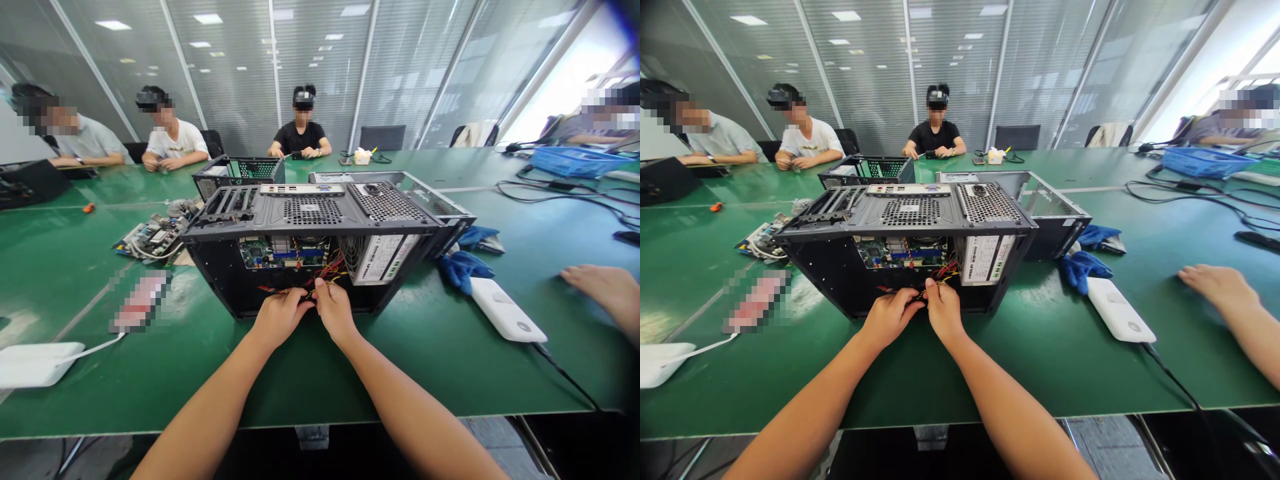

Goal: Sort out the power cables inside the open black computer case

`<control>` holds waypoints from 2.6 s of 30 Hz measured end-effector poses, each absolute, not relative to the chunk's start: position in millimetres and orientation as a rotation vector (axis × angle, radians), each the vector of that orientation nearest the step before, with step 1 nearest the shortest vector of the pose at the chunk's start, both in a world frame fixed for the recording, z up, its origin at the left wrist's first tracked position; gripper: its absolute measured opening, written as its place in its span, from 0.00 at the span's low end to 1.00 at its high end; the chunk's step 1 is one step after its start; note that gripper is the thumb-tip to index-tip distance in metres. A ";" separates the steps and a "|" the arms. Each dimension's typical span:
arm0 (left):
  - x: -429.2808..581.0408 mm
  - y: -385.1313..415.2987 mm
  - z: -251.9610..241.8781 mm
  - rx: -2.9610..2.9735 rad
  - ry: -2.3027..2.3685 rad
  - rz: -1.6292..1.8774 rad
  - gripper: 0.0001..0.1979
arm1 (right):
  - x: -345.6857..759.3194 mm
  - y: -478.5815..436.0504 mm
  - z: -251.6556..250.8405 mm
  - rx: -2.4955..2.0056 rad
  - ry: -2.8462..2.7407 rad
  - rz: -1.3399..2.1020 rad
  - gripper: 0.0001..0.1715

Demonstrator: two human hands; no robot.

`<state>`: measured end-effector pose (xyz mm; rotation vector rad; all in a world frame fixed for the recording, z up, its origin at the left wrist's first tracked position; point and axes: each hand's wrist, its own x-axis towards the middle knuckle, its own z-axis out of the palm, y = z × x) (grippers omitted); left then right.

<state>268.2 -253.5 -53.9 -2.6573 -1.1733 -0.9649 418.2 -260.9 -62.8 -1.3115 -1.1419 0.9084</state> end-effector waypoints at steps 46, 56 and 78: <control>273.3 -254.1 -41.5 -3.180 -1.712 -1.165 0.11 | 419.0 -259.7 -64.1 -1.372 -1.256 0.871 0.28; 271.5 -252.7 -41.1 -2.889 -1.529 -1.286 0.10 | 420.5 -257.0 -70.4 -1.331 -1.219 0.895 0.28; 270.8 -247.4 -44.2 -3.136 -1.958 -1.470 0.14 | 420.2 -256.0 -72.4 -1.334 -1.261 0.894 0.29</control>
